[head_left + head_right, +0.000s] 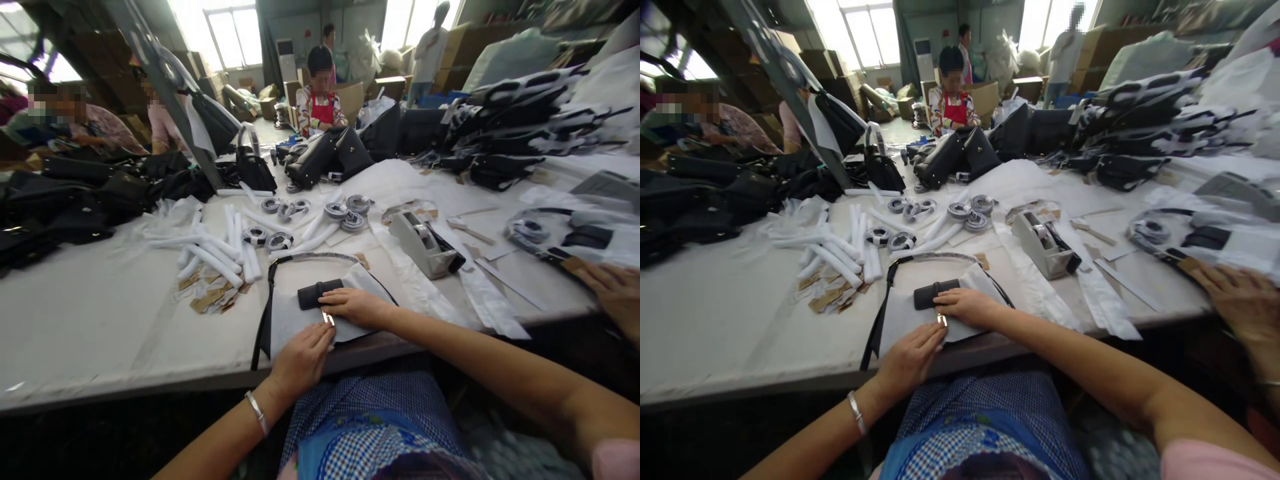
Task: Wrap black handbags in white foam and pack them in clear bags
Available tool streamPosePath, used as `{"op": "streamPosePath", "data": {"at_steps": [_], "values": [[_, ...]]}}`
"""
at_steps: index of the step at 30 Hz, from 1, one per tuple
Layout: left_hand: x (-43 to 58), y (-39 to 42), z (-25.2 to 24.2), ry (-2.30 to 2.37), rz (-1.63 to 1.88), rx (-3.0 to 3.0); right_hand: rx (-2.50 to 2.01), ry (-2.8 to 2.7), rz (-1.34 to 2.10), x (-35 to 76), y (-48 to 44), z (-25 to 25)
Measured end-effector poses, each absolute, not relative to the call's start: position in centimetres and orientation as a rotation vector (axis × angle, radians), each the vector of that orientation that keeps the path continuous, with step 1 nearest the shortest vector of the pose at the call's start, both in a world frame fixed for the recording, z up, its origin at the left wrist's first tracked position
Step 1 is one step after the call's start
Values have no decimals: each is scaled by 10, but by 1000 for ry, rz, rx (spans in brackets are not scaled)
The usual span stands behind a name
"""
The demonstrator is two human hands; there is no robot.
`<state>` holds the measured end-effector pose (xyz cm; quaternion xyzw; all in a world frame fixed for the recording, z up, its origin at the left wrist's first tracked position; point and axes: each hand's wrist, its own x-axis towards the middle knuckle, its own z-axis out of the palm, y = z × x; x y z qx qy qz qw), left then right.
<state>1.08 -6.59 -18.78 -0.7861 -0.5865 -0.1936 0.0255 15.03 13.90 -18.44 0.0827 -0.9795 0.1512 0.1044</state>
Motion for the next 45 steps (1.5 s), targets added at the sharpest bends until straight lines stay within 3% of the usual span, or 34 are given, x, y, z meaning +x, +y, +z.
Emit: {"op": "streamPosePath", "data": {"at_steps": [20, 26, 31, 39, 45], "values": [[19, -69, -220, -1663, -632, -2131, 316, -3181, 29, 125, 122, -153], [18, -68, -232, -1587, -659, -2035, -25, -3198, 114, 125, 108, -150], [17, -67, -242, -1576, -669, -2028, -100, -3045, 494, 142, 134, -129], [16, -65, -248, -1607, -713, -2038, -1064, -2386, 390, 233, 233, -134], [20, -67, -238, -1640, -747, -2029, -1064, -2397, 614, 257, 201, -157]]}}
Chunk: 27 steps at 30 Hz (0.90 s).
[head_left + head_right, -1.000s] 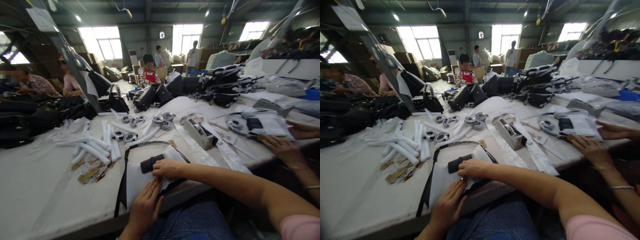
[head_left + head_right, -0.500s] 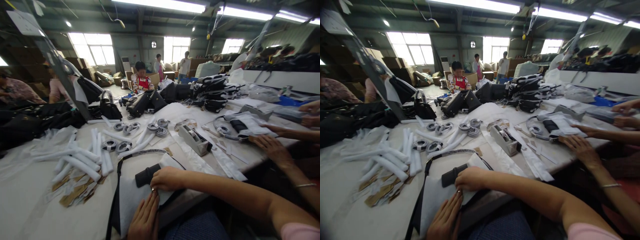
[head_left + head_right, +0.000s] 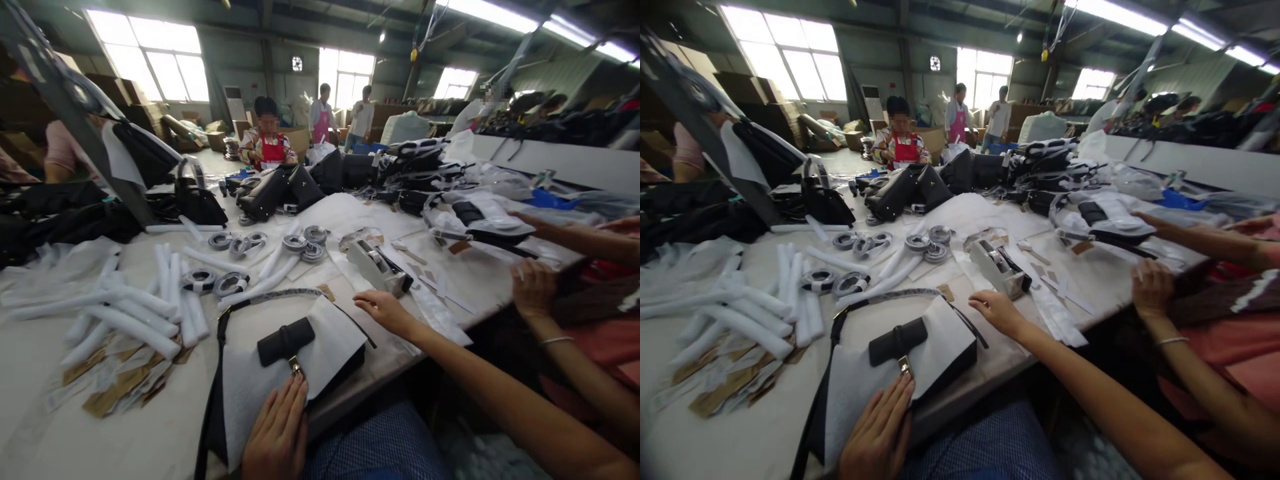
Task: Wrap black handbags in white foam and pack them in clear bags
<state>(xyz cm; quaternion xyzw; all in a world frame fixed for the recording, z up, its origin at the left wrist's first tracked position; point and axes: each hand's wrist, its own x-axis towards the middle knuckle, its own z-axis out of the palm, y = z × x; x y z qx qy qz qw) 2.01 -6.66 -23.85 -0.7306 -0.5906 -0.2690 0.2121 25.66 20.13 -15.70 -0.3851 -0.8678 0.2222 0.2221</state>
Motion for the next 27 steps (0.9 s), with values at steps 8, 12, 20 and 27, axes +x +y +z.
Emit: {"op": "streamPosePath", "data": {"at_steps": [8, 12, 20, 27], "values": [[27, -71, -227, -1767, -722, -2058, -1207, -2223, 1053, 258, 136, -193], [28, -70, -225, -1782, -729, -2062, -1184, -2168, 1149, 264, 131, -204], [27, -71, -228, -1735, -680, -2039, -708, -2348, 515, 234, 111, -130], [27, -69, -226, -1690, -709, -1997, -554, -2627, 364, 177, 167, -108]]}}
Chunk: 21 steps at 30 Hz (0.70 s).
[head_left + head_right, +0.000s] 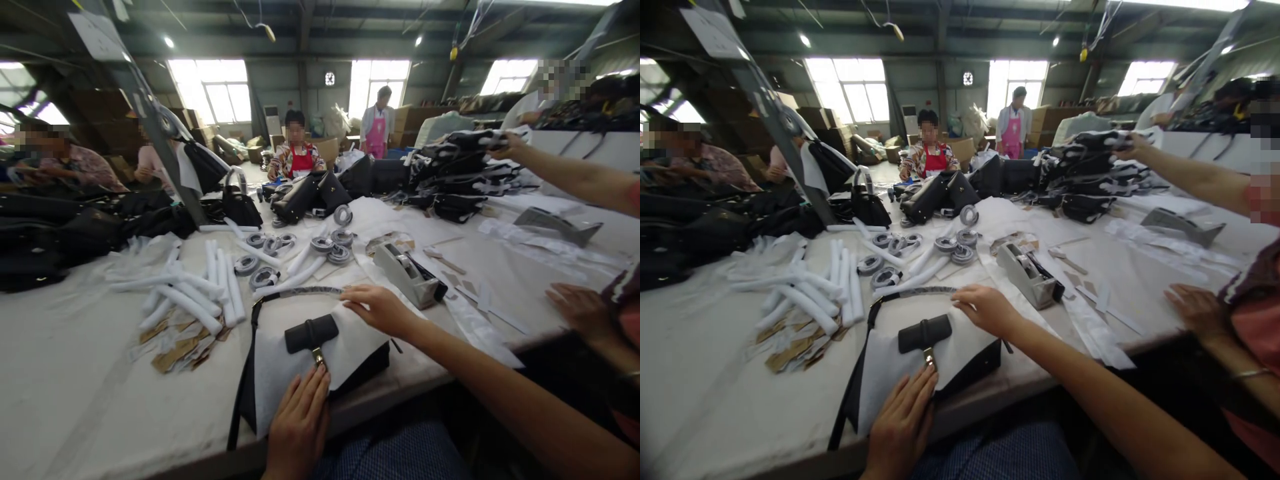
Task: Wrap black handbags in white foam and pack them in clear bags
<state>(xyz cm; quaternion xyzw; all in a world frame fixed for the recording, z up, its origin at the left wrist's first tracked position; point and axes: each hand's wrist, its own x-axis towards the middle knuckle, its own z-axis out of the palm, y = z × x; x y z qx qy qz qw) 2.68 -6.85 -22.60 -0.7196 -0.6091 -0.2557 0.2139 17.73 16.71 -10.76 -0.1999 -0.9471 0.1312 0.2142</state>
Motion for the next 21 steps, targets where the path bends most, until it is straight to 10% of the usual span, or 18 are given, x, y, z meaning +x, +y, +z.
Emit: {"op": "streamPosePath", "data": {"at_steps": [12, 21], "values": [[24, -54, -255, -1566, -999, -1820, -735, -3095, -86, 45, 305, -182], [22, -56, -253, -1594, -877, -1853, -811, -2955, -118, 42, 304, -144]]}}
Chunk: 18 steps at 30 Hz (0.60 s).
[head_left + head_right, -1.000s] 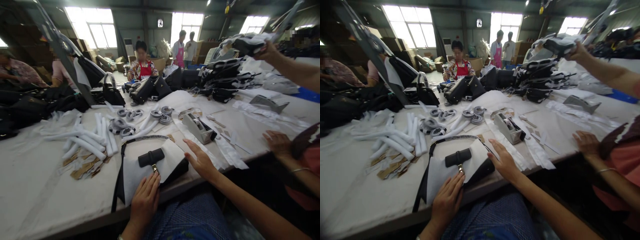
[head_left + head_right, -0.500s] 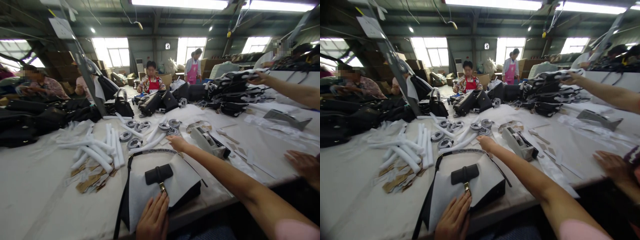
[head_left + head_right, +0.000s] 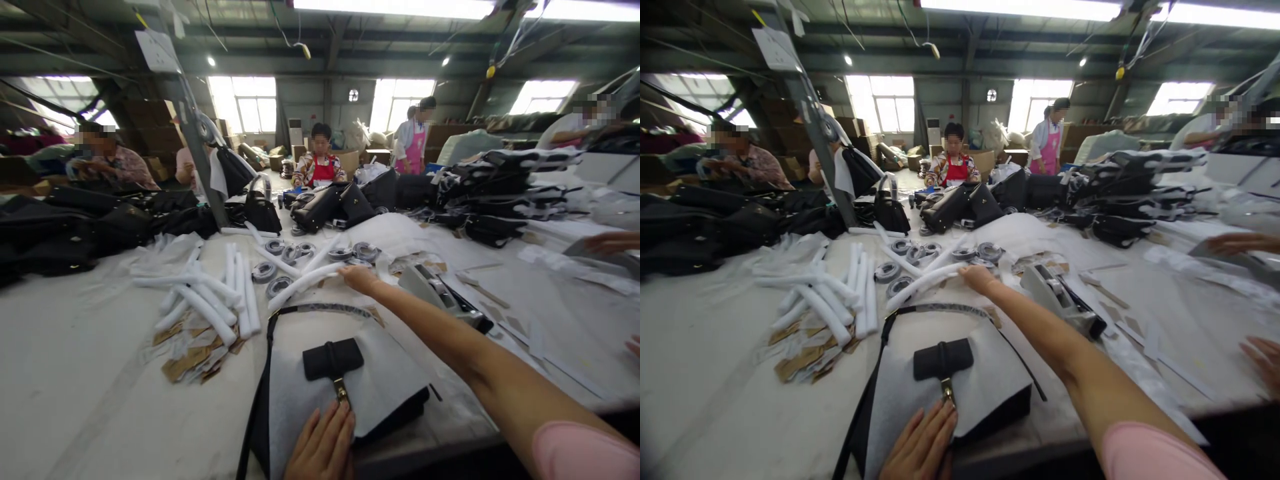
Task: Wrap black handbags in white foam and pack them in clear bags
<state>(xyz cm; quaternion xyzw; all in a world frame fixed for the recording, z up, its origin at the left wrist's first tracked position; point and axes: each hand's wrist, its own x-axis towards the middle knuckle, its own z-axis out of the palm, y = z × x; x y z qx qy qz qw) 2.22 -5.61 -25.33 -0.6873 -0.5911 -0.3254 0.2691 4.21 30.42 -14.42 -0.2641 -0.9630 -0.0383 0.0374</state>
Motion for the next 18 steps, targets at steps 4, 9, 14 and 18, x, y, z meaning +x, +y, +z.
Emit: {"op": "streamPosePath", "data": {"at_steps": [4, 9, 14, 18], "values": [[19, -57, -239, -1556, -836, -1891, -756, -2736, -68, 56, 280, -89], [24, -62, -225, -1641, -838, -1922, -381, -2541, 591, 71, 230, -46], [29, -69, -226, -1754, -748, -1996, -342, -2922, 760, 92, 197, -79], [30, -70, -227, -1808, -780, -2030, -491, -3032, 469, 114, 184, -94]]}}
